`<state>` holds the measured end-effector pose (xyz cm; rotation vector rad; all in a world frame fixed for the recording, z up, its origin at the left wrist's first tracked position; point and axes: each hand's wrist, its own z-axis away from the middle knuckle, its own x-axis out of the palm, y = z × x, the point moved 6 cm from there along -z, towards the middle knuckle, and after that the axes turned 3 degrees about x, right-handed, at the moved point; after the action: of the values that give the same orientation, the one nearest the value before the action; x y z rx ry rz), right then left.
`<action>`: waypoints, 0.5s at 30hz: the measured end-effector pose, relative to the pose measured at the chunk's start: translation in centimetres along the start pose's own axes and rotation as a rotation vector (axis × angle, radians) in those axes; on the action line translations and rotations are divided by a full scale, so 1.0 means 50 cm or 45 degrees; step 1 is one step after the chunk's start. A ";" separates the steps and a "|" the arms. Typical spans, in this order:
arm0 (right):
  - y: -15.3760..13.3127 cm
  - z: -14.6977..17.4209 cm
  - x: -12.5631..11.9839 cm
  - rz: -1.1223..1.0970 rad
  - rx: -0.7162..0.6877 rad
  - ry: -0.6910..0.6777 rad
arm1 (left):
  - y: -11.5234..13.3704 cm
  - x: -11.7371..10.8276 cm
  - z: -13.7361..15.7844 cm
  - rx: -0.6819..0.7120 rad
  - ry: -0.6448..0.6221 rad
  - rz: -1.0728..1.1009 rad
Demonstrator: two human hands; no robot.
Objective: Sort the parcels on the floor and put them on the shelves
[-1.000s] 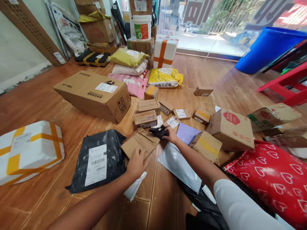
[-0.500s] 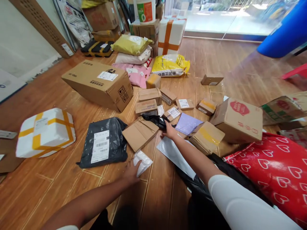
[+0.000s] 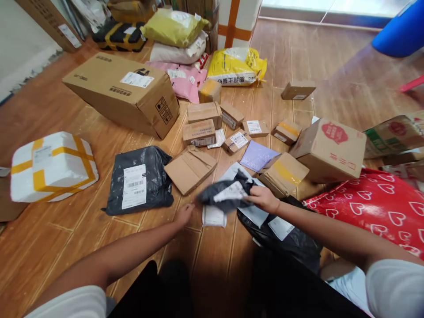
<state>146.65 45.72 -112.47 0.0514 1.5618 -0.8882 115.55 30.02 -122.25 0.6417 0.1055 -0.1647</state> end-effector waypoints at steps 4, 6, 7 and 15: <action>-0.057 0.030 0.030 -0.248 -0.114 -0.094 | 0.050 0.108 0.062 -0.270 -0.711 0.468; -0.077 0.015 0.036 -0.344 -0.109 -0.100 | 0.083 0.163 0.085 -0.277 -0.900 0.551; -0.083 0.004 0.032 -0.398 -0.089 -0.059 | 0.093 0.182 0.083 -0.223 -0.861 0.520; -0.129 -0.068 0.024 -0.715 -0.035 0.179 | 0.116 0.141 0.012 0.318 -0.252 0.452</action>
<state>140.24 42.54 -110.52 -0.3682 1.7519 -1.3207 123.56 33.40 -119.41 0.8781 -0.2226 0.1043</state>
